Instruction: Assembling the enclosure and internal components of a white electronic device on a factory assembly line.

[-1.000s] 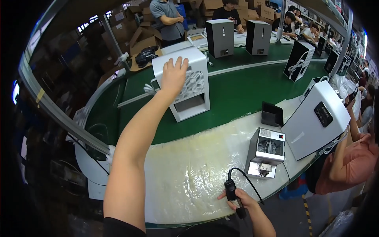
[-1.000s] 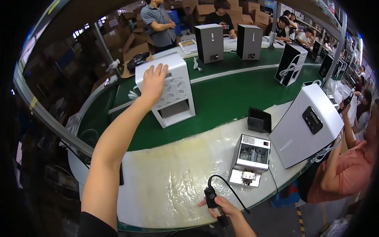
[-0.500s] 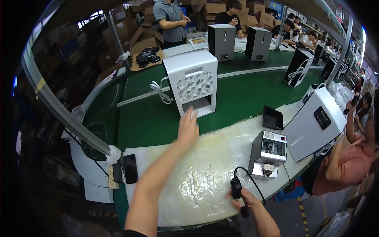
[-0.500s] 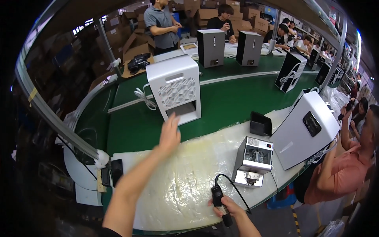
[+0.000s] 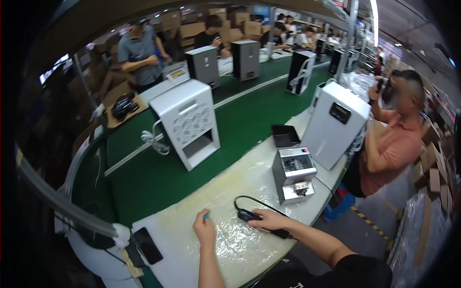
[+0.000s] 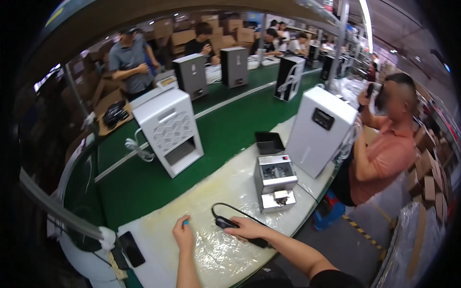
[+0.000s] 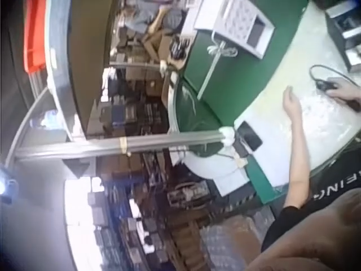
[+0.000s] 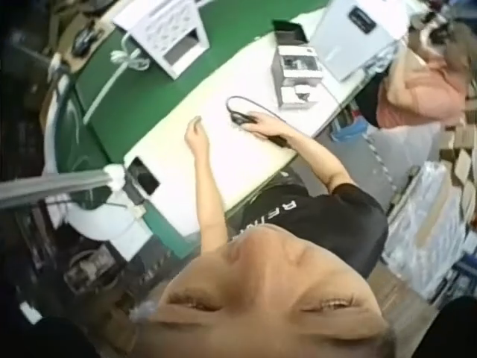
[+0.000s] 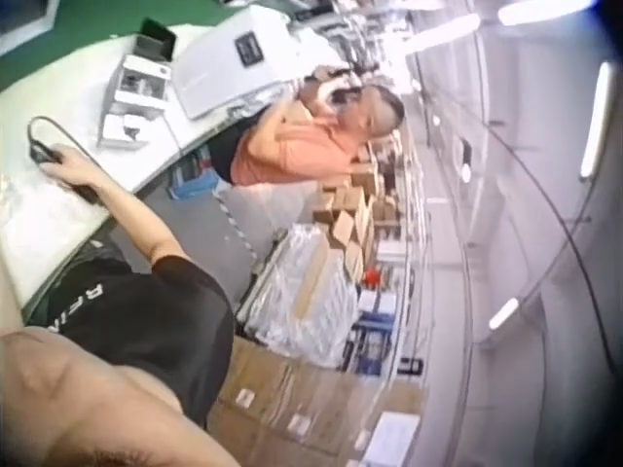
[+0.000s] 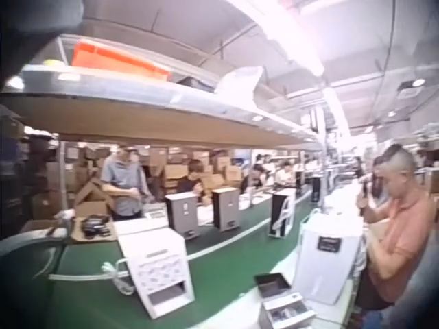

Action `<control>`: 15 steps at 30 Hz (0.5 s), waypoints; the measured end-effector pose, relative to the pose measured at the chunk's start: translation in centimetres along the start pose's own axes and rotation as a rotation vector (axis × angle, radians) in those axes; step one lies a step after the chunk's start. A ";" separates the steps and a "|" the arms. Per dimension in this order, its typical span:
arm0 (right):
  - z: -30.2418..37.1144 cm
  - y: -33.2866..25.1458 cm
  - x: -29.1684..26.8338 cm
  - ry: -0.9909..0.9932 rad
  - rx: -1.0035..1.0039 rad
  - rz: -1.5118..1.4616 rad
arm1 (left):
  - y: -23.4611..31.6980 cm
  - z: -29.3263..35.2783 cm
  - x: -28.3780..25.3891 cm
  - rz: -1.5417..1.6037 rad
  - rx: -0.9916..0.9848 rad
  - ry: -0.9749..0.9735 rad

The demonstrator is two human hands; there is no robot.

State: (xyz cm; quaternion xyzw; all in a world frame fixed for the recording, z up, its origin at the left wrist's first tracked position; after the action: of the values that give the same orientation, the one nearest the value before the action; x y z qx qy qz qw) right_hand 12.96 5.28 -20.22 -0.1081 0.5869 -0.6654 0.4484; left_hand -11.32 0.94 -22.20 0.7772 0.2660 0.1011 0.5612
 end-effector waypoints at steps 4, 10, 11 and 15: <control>-2.7 -4.0 -1.8 0.283 -0.082 0.527 | -0.7 -0.1 -1.0 0.115 -0.149 0.062; -3.0 -4.2 -0.2 0.673 -0.280 0.962 | -1.8 -0.4 -1.1 0.270 -0.147 0.110; -2.1 -5.5 0.6 0.640 -0.354 1.023 | -2.1 -0.5 -1.3 0.270 -0.156 0.113; 3.6 -14.1 -8.0 0.994 -0.649 0.903 | -1.4 -0.4 -1.9 0.269 -0.160 0.136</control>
State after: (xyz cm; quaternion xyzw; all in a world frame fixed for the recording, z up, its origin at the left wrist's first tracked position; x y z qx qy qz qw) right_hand 13.33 7.30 -3.74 0.3302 0.8748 -0.1800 0.3055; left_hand -13.51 0.62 -23.10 0.7500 0.1879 0.2485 0.5834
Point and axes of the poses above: each hand's wrist, its own z-axis away from the middle knuckle, its own x-axis out of the palm, y = z × x, the point moved 4 cm from there along -z, towards the middle knuckle, and after that the axes turned 11 degrees about z, right-handed, at the moved point
